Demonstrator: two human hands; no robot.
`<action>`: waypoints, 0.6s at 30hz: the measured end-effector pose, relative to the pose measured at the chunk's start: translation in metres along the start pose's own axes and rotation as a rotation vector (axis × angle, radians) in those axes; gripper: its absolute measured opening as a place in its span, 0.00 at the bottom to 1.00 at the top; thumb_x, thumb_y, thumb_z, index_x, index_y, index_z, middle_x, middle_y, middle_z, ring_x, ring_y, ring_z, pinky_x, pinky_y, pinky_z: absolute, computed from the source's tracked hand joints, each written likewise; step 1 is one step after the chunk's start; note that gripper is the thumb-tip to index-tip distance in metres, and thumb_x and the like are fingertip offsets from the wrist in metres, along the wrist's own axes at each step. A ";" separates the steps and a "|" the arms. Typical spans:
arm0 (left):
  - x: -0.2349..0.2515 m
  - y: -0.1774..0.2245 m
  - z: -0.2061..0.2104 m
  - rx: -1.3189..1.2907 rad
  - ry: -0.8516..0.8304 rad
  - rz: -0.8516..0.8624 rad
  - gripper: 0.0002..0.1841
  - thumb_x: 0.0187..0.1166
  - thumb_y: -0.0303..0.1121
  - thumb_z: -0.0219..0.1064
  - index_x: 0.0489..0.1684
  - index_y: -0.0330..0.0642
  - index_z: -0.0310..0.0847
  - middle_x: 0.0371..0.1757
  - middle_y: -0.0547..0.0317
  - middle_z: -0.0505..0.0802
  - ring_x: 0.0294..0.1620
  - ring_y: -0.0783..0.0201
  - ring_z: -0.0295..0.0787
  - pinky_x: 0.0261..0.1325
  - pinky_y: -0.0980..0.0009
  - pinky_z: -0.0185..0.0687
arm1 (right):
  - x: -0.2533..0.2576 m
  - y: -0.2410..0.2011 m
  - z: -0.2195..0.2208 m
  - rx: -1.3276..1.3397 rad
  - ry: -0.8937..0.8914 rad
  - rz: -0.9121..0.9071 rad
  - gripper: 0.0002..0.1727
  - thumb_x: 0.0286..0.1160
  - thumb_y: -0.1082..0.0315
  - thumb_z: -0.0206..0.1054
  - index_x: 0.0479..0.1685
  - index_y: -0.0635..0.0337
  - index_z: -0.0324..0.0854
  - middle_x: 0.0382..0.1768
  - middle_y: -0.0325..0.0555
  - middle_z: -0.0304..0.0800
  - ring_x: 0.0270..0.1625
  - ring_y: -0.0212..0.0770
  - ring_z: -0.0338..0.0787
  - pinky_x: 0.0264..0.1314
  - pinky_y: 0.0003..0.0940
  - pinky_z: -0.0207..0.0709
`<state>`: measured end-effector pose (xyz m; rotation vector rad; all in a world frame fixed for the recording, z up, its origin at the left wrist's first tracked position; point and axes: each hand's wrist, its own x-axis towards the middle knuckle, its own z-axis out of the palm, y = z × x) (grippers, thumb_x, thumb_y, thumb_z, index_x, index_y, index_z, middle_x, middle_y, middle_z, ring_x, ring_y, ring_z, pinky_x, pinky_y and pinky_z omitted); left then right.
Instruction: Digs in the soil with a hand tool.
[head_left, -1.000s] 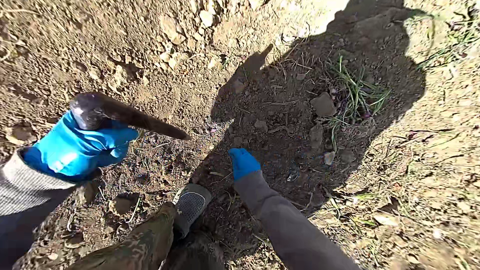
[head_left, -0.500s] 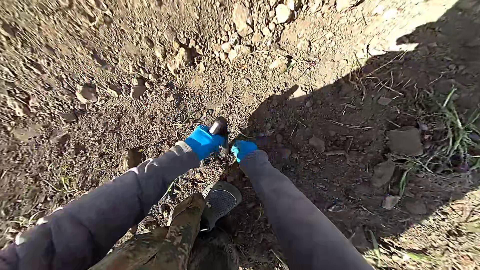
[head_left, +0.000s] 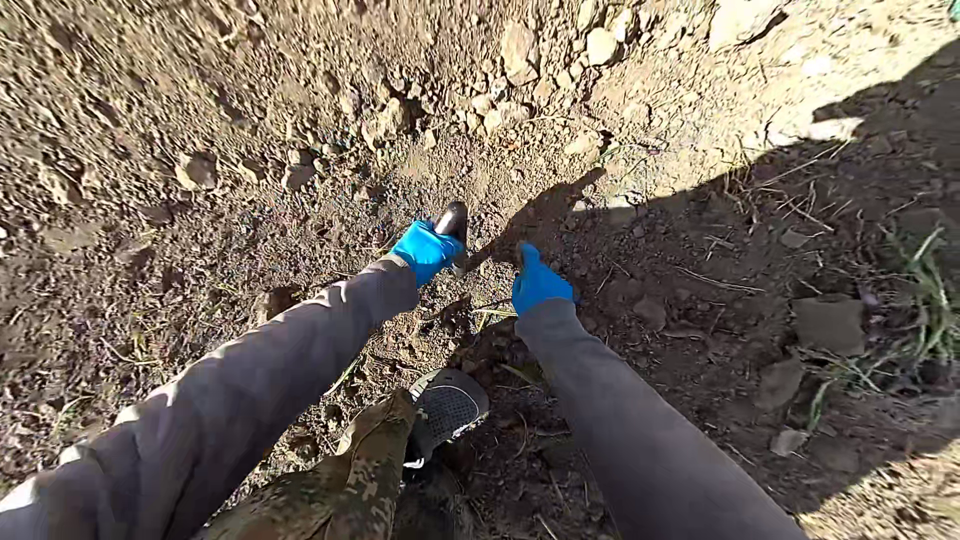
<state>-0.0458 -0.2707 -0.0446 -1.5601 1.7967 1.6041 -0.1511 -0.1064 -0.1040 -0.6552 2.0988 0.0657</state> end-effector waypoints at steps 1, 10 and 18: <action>0.015 -0.020 -0.004 -0.030 -0.028 -0.003 0.07 0.80 0.31 0.68 0.42 0.35 0.80 0.21 0.62 0.79 0.13 0.72 0.68 0.17 0.75 0.66 | 0.002 -0.009 -0.005 0.007 -0.008 -0.017 0.35 0.90 0.65 0.53 0.96 0.39 0.50 0.65 0.63 0.90 0.62 0.68 0.92 0.59 0.70 0.82; -0.014 -0.040 -0.037 -0.222 0.064 -0.031 0.06 0.81 0.27 0.68 0.38 0.34 0.79 0.18 0.59 0.78 0.12 0.69 0.69 0.14 0.74 0.69 | 0.056 -0.068 0.052 -0.181 -0.111 -0.262 0.17 0.81 0.70 0.63 0.65 0.61 0.86 0.69 0.62 0.86 0.69 0.66 0.87 0.63 0.68 0.82; -0.019 -0.088 -0.002 -0.256 0.082 0.045 0.03 0.81 0.25 0.66 0.36 0.37 0.79 0.18 0.66 0.79 0.14 0.73 0.71 0.19 0.76 0.71 | -0.044 0.020 0.077 0.191 0.229 -0.288 0.23 0.82 0.68 0.63 0.76 0.52 0.82 0.76 0.59 0.82 0.81 0.63 0.76 0.85 0.63 0.65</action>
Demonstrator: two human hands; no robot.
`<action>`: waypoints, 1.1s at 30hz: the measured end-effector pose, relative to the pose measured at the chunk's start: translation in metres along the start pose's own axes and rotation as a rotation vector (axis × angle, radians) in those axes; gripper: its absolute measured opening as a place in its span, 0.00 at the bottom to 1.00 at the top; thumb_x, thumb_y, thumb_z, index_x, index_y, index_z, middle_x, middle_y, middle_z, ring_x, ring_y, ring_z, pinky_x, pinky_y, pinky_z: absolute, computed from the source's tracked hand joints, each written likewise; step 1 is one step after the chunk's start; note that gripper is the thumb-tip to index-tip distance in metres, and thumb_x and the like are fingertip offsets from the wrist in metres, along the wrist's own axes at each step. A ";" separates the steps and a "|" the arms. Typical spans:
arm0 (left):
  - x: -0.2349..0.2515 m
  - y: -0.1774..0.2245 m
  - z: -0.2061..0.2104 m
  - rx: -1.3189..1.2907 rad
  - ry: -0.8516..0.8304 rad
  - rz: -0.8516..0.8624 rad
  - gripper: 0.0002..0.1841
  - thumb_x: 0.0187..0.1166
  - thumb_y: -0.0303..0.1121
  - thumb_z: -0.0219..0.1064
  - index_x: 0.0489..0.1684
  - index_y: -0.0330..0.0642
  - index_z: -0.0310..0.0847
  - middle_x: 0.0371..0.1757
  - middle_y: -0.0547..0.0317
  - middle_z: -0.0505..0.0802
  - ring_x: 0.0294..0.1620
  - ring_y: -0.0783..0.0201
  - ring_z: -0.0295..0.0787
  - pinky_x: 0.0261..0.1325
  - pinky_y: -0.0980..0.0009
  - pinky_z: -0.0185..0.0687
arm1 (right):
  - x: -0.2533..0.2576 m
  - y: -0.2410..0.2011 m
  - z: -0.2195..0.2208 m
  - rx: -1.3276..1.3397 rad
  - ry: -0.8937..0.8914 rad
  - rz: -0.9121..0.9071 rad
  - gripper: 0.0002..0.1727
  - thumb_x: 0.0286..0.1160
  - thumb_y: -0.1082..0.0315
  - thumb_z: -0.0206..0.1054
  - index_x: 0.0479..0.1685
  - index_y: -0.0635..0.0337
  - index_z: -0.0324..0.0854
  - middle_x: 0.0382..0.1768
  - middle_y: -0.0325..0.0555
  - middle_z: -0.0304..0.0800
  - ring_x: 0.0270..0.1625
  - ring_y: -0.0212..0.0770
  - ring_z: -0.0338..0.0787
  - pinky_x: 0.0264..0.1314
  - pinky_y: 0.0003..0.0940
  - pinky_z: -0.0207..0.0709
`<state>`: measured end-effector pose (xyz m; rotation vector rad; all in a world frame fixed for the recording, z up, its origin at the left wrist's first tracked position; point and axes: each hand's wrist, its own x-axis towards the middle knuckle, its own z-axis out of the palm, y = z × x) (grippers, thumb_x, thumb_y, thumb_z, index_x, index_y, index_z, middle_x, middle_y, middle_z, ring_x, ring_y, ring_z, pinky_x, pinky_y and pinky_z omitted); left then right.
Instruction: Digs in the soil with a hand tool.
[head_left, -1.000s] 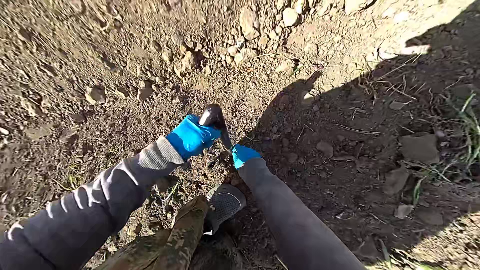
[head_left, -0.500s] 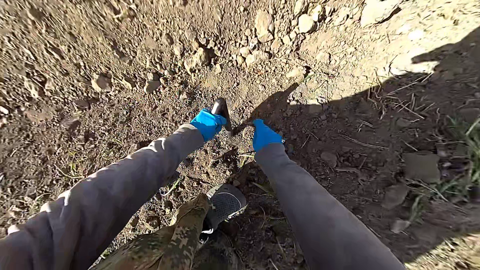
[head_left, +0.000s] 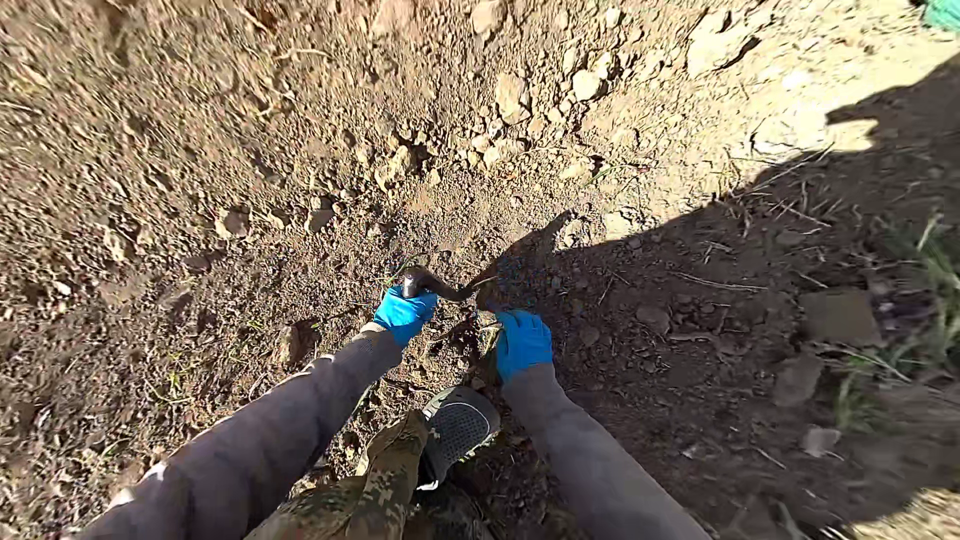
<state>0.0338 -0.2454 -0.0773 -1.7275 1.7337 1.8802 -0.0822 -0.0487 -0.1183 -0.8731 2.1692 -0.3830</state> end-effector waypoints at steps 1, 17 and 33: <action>-0.004 0.000 -0.002 0.021 0.013 -0.023 0.04 0.82 0.27 0.66 0.36 0.38 0.80 0.18 0.65 0.78 0.14 0.72 0.70 0.18 0.75 0.69 | -0.028 0.012 -0.001 0.025 -0.015 0.021 0.22 0.82 0.67 0.62 0.75 0.51 0.83 0.75 0.57 0.83 0.80 0.61 0.78 0.83 0.62 0.68; -0.225 0.212 0.107 0.819 -0.502 0.332 0.04 0.74 0.21 0.68 0.41 0.31 0.85 0.21 0.60 0.84 0.18 0.71 0.76 0.26 0.75 0.75 | -0.315 0.148 -0.036 0.292 -0.227 0.744 0.24 0.86 0.59 0.59 0.77 0.53 0.81 0.78 0.60 0.80 0.78 0.63 0.81 0.77 0.67 0.75; -0.130 0.067 0.258 1.062 -0.994 0.296 0.18 0.75 0.45 0.72 0.49 0.39 0.89 0.46 0.53 0.93 0.50 0.64 0.90 0.62 0.60 0.84 | -0.122 0.297 -0.191 0.162 0.147 0.821 0.38 0.65 0.69 0.78 0.82 0.51 0.77 0.89 0.65 0.62 0.84 0.76 0.68 0.71 0.77 0.73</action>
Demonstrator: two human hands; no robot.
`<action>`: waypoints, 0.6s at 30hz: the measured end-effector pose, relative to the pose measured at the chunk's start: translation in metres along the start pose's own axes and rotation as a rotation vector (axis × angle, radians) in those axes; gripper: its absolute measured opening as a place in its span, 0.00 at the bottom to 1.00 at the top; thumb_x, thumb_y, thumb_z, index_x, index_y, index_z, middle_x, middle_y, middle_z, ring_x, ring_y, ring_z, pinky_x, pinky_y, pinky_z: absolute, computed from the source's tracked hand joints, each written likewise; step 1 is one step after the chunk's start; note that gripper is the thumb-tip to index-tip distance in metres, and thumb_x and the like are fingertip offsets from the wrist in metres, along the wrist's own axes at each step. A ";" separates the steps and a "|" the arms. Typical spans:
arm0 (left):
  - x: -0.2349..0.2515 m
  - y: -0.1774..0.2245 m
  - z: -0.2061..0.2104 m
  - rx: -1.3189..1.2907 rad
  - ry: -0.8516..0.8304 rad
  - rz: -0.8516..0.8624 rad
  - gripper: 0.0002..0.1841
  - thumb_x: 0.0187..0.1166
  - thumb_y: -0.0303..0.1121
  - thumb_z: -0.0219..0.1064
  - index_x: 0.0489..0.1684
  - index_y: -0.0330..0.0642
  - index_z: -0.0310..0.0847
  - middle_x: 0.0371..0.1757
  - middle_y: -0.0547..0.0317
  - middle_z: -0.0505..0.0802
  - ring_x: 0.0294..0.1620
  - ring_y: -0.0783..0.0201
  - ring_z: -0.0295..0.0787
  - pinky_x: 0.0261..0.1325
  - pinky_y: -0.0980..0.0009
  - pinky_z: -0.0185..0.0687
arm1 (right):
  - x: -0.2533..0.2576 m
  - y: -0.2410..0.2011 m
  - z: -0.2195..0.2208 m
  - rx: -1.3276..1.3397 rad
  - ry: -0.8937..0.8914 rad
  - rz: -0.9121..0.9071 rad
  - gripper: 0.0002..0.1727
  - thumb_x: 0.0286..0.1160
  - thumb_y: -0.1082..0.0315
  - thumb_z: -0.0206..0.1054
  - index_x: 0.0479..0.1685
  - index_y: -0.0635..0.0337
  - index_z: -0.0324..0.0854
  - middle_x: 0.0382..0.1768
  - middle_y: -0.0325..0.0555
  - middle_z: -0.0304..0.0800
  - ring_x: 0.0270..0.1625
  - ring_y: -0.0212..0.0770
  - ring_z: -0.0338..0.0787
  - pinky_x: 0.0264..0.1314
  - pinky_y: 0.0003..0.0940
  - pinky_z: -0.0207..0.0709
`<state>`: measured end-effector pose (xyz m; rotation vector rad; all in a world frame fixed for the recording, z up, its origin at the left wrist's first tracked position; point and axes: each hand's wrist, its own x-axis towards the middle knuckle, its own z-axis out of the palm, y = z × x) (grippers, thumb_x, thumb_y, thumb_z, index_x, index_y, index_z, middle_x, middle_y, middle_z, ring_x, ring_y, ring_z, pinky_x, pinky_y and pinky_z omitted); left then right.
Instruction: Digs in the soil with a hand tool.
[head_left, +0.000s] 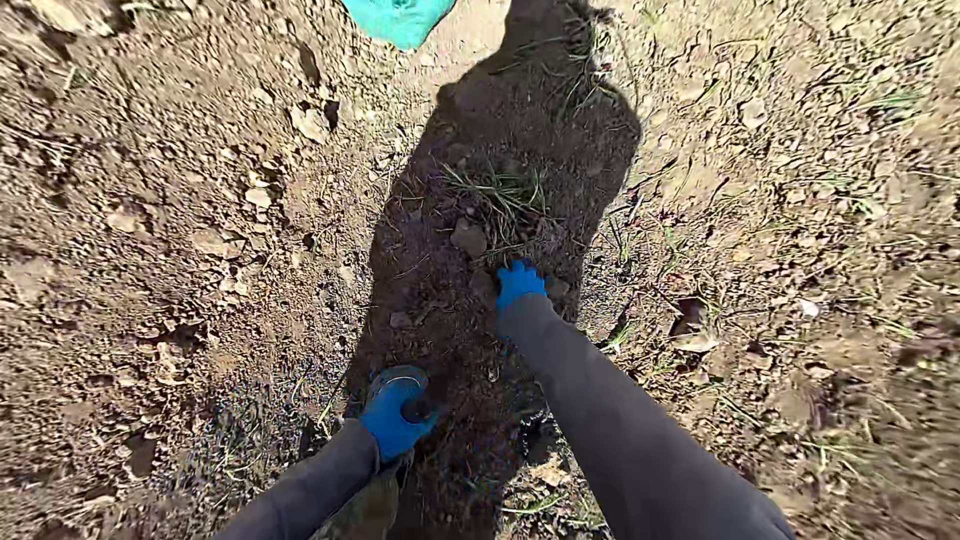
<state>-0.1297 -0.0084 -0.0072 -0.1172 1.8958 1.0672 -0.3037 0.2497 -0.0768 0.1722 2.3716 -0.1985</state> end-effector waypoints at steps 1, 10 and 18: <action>0.000 -0.005 -0.002 -0.021 0.004 0.002 0.17 0.75 0.45 0.72 0.48 0.39 0.89 0.44 0.54 0.93 0.49 0.65 0.90 0.61 0.61 0.85 | 0.004 -0.004 0.004 -0.008 0.013 0.010 0.39 0.63 0.70 0.78 0.83 0.56 0.75 0.88 0.64 0.64 0.84 0.74 0.69 0.70 0.75 0.75; -0.005 0.014 -0.008 -0.126 0.146 0.080 0.06 0.71 0.34 0.75 0.37 0.42 0.90 0.31 0.67 0.92 0.33 0.78 0.86 0.44 0.74 0.85 | -0.163 0.046 0.130 0.341 0.129 -0.168 0.21 0.88 0.60 0.60 0.77 0.51 0.82 0.66 0.56 0.90 0.65 0.58 0.92 0.68 0.58 0.84; -0.040 0.033 -0.083 -0.353 0.004 0.715 0.11 0.76 0.36 0.74 0.53 0.46 0.88 0.35 0.63 0.92 0.29 0.70 0.87 0.32 0.71 0.88 | -0.233 0.087 0.169 0.444 -0.033 0.390 0.20 0.93 0.56 0.54 0.76 0.45 0.81 0.66 0.52 0.92 0.63 0.59 0.93 0.62 0.66 0.84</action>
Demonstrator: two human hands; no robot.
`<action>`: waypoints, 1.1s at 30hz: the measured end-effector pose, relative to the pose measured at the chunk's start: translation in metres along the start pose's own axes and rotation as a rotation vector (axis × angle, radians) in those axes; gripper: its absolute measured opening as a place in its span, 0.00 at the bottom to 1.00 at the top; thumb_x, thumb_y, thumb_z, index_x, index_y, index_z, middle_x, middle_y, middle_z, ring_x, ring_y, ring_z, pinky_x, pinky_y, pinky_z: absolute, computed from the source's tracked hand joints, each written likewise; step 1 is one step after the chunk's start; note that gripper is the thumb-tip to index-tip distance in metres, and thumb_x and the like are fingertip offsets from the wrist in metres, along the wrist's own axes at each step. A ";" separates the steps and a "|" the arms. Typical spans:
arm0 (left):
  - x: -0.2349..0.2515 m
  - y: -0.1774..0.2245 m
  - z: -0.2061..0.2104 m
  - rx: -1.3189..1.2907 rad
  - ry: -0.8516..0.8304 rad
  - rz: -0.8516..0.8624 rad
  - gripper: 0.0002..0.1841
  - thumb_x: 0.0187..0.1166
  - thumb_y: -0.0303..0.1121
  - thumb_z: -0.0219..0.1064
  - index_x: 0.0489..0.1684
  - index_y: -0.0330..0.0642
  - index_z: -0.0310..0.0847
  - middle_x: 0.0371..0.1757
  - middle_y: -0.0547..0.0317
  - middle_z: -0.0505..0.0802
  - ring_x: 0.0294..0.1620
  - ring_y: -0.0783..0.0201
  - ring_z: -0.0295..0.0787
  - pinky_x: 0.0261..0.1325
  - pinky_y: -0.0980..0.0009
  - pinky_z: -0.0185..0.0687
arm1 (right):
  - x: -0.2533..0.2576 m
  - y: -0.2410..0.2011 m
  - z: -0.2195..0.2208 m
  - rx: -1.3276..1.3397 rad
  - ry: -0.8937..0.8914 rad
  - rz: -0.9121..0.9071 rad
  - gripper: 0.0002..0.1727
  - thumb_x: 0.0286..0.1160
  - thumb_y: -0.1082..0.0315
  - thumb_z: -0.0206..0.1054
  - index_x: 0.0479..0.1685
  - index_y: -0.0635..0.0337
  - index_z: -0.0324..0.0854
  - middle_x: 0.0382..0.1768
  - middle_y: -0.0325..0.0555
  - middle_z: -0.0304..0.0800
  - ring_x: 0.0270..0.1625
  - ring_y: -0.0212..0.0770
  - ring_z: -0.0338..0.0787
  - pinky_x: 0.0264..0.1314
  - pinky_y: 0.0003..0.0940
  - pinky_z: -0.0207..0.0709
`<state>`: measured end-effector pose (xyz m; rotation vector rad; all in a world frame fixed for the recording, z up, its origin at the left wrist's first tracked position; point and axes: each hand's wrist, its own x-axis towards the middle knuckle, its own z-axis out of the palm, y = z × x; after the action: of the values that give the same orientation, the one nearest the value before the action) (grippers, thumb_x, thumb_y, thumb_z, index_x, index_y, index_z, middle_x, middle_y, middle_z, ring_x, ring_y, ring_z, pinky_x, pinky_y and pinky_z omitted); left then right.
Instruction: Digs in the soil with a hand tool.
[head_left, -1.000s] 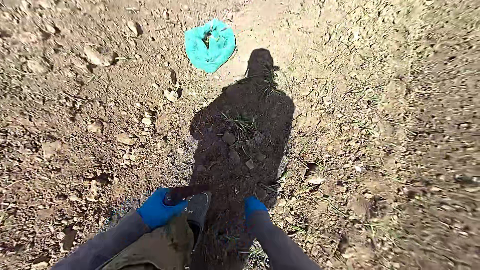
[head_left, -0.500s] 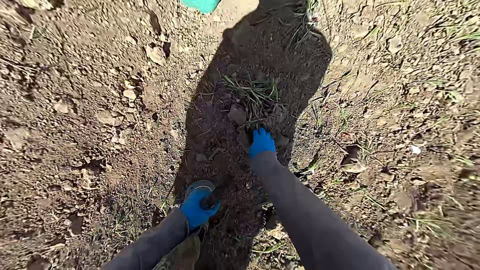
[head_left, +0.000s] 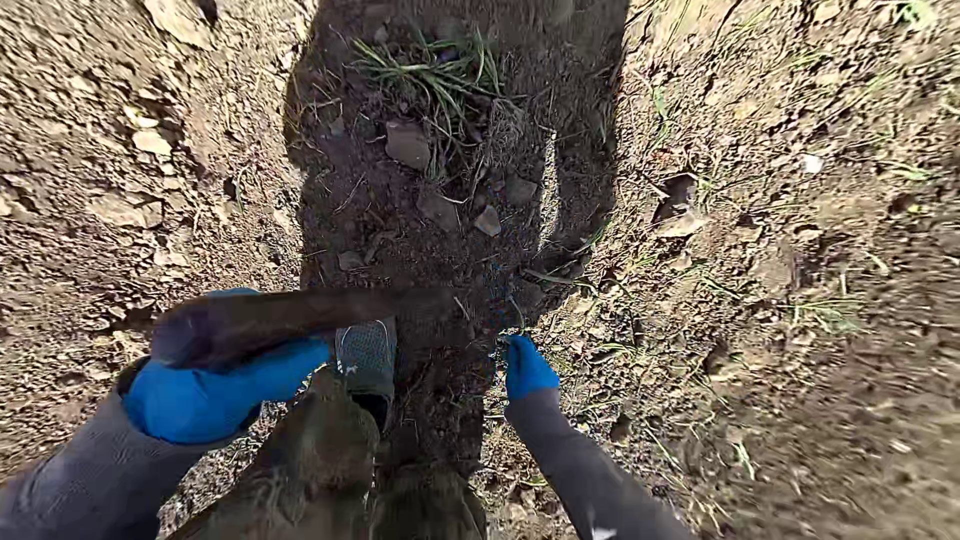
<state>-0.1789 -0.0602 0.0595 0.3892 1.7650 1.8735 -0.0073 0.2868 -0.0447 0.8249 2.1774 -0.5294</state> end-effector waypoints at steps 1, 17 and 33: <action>0.006 0.003 -0.002 0.027 -0.088 0.089 0.13 0.77 0.35 0.74 0.56 0.44 0.87 0.40 0.62 0.93 0.36 0.69 0.90 0.38 0.70 0.92 | -0.001 0.003 -0.004 0.037 0.050 -0.021 0.19 0.92 0.58 0.56 0.72 0.48 0.84 0.68 0.53 0.90 0.65 0.58 0.92 0.63 0.65 0.84; 0.056 -0.005 0.089 0.291 -0.126 -0.650 0.04 0.70 0.28 0.74 0.28 0.48 0.87 0.19 0.71 0.86 0.18 0.78 0.79 0.24 0.78 0.77 | 0.065 -0.110 -0.022 -0.327 -0.363 -0.267 0.19 0.84 0.63 0.62 0.70 0.54 0.84 0.77 0.57 0.79 0.70 0.64 0.87 0.62 0.71 0.81; 0.052 -0.034 0.094 0.266 -0.101 -0.785 0.04 0.75 0.31 0.74 0.35 0.41 0.87 0.24 0.62 0.88 0.22 0.71 0.81 0.30 0.70 0.80 | 0.068 -0.111 -0.010 -0.548 -0.369 -0.396 0.17 0.81 0.70 0.65 0.67 0.55 0.86 0.74 0.59 0.82 0.69 0.67 0.86 0.63 0.73 0.80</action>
<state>-0.1638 0.0474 0.0282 -0.1177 1.7470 1.0582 -0.1250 0.2404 -0.0774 -0.0038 1.9892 -0.2216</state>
